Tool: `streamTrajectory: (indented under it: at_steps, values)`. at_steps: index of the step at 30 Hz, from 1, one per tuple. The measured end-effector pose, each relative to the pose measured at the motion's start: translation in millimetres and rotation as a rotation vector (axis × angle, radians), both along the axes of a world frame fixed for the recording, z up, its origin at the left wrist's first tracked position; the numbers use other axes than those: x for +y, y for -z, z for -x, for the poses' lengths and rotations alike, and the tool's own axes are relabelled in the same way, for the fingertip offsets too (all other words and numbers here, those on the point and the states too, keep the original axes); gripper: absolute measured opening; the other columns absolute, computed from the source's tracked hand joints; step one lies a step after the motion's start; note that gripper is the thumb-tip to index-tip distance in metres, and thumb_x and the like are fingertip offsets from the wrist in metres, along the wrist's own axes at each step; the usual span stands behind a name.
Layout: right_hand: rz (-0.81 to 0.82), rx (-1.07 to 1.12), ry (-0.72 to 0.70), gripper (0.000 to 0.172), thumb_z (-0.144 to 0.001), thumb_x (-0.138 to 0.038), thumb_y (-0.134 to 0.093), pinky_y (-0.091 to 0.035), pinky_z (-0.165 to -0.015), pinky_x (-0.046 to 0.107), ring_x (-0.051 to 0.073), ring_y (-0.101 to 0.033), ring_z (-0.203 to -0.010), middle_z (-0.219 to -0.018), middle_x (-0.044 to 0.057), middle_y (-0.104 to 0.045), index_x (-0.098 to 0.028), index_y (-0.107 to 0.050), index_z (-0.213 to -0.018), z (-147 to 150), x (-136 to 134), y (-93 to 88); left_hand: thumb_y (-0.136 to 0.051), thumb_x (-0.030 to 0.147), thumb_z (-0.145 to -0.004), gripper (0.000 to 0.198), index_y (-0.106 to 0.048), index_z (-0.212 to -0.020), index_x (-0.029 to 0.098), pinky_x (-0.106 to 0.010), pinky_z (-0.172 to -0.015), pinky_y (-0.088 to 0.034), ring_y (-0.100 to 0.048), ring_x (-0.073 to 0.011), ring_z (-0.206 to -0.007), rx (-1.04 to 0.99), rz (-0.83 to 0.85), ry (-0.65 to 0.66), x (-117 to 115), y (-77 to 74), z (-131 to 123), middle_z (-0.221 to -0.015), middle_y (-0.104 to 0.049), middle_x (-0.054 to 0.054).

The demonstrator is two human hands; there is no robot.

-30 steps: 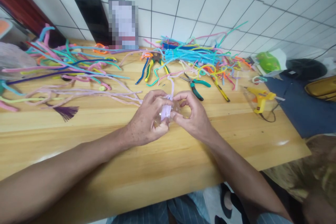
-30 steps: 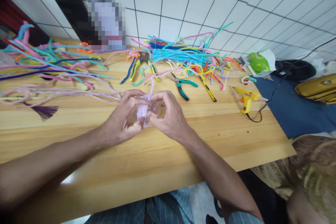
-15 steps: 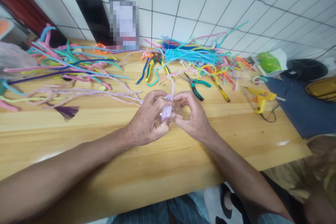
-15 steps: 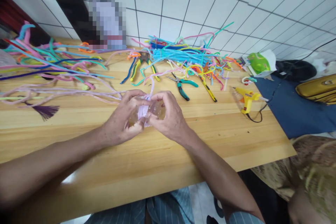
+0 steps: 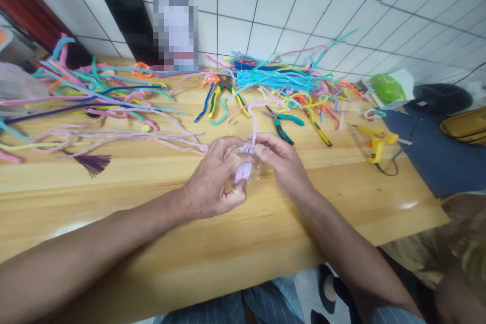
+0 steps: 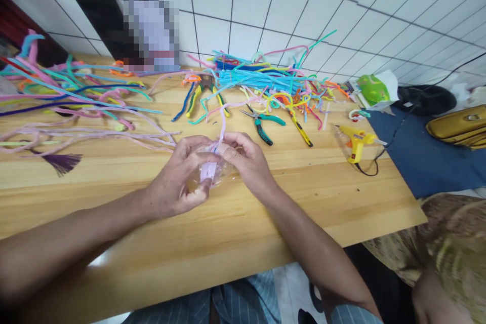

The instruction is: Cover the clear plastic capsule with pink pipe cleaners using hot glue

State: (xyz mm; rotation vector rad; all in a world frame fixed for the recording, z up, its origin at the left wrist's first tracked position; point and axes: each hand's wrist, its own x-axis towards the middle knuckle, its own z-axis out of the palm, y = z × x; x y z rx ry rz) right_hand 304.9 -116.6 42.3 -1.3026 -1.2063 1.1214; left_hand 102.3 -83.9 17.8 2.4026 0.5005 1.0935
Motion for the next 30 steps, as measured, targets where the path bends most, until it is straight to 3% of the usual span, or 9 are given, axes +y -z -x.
streamTrajectory:
  at_steps: [6, 13, 25, 30]
  values:
    - [0.062, 0.109, 0.009, 0.022, -0.082, -0.043, -0.082, -0.057, -0.085, 0.035, 0.021, -0.069, -0.093, -0.099, 0.000, -0.076, -0.027, -0.071, -0.091, 5.4, -2.7, 0.1, -0.065, 0.014, -0.084, 0.058, -0.054, -0.139, 0.028, -0.055, -0.111, -0.055, -0.053, -0.0336, -0.139, 0.007, -0.046, -0.012, -2.7, 3.3, 0.8, -0.145, -0.050, -0.014]
    - [0.090, 0.207, 0.043, 0.027, -0.075, -0.043, -0.086, -0.056, -0.088, 0.036, 0.020, -0.068, -0.092, -0.097, 0.000, -0.075, -0.026, -0.072, -0.090, 8.0, -0.2, 3.4, -0.064, 0.013, -0.083, 0.060, -0.053, -0.141, 0.027, -0.056, -0.112, -0.054, -0.053, -0.0329, -0.139, -0.004, -0.092, 0.003, -3.5, 3.5, 1.6, -0.146, -0.049, -0.015]
    - [0.060, 0.125, 0.005, 0.036, -0.078, -0.054, -0.088, -0.054, -0.078, 0.032, 0.019, -0.065, -0.086, -0.092, -0.001, -0.072, -0.027, -0.068, -0.088, 5.9, 0.5, 0.2, -0.065, 0.016, -0.085, 0.074, -0.043, -0.153, 0.030, -0.057, -0.113, -0.054, -0.053, -0.0346, -0.141, -0.024, -0.054, 0.009, -1.4, 7.9, 2.4, -0.146, -0.050, -0.015]
    - [0.080, 0.114, 0.004, 0.036, -0.077, -0.054, -0.089, -0.053, -0.078, 0.032, 0.019, -0.066, -0.083, -0.090, -0.001, -0.073, -0.026, -0.070, -0.092, 3.7, 1.5, -0.1, -0.064, 0.015, -0.083, 0.071, -0.048, -0.150, 0.030, -0.055, -0.110, -0.054, -0.053, -0.0344, -0.137, 0.012, -0.091, 0.033, 0.5, 2.9, 2.8, -0.148, -0.050, -0.015]
